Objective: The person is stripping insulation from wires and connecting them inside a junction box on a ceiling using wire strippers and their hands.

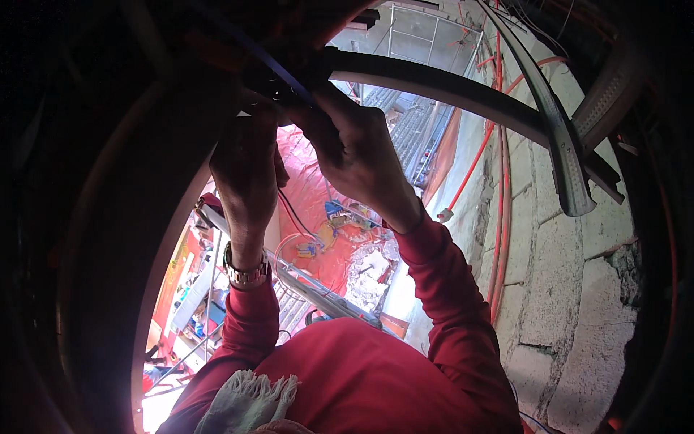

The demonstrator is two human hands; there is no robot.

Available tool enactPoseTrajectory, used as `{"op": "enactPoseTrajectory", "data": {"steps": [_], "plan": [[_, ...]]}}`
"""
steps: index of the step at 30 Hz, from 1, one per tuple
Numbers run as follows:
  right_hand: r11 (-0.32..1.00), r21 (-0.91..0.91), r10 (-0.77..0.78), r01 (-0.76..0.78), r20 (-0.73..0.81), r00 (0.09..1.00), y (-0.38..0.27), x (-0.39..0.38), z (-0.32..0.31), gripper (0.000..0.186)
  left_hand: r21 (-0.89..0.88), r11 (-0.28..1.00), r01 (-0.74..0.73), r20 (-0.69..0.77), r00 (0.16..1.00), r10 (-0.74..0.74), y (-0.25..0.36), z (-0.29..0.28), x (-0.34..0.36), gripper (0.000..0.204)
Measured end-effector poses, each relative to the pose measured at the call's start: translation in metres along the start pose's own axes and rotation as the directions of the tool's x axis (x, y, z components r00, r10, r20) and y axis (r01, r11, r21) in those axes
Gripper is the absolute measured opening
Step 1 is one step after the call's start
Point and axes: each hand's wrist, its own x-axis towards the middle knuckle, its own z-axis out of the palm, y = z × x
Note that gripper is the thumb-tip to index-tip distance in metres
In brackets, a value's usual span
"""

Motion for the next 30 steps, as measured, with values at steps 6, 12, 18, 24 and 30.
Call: {"op": "enactPoseTrajectory", "data": {"steps": [6, 12, 18, 24, 30], "plan": [[0.999, 0.038, 0.011, -0.009, -0.064, 0.998, 0.001, -0.003, 0.003, 0.022, 0.491, 0.702, -0.515, 0.14, 0.843, 0.52, 0.014, -0.005, 0.01, 0.009], [0.997, -0.014, -0.081, 0.079, -0.15, 0.985, 0.009, -0.009, 0.01, 0.025, 0.159, 0.981, -0.112, 0.079, 0.992, 0.1, 0.007, -0.009, 0.005, 0.008], [0.999, 0.045, -0.021, 0.025, -0.093, 0.995, 0.011, -0.015, 0.016, 0.058, -0.093, 0.995, -0.022, 0.062, 0.998, 0.028, 0.017, -0.005, 0.0, 0.016], [0.988, 0.141, 0.081, -0.059, -0.158, 0.984, 0.011, -0.026, 0.024, 0.023, 0.161, 0.987, -0.02, 0.034, 0.999, 0.015, 0.031, -0.003, -0.001, 0.018], [0.978, 0.18, 0.128, -0.107, -0.106, 0.986, 0.011, -0.024, 0.019, 0.025, -0.061, 0.995, -0.08, 0.13, 0.988, 0.088, 0.037, -0.007, 0.017, 0.012]]}}
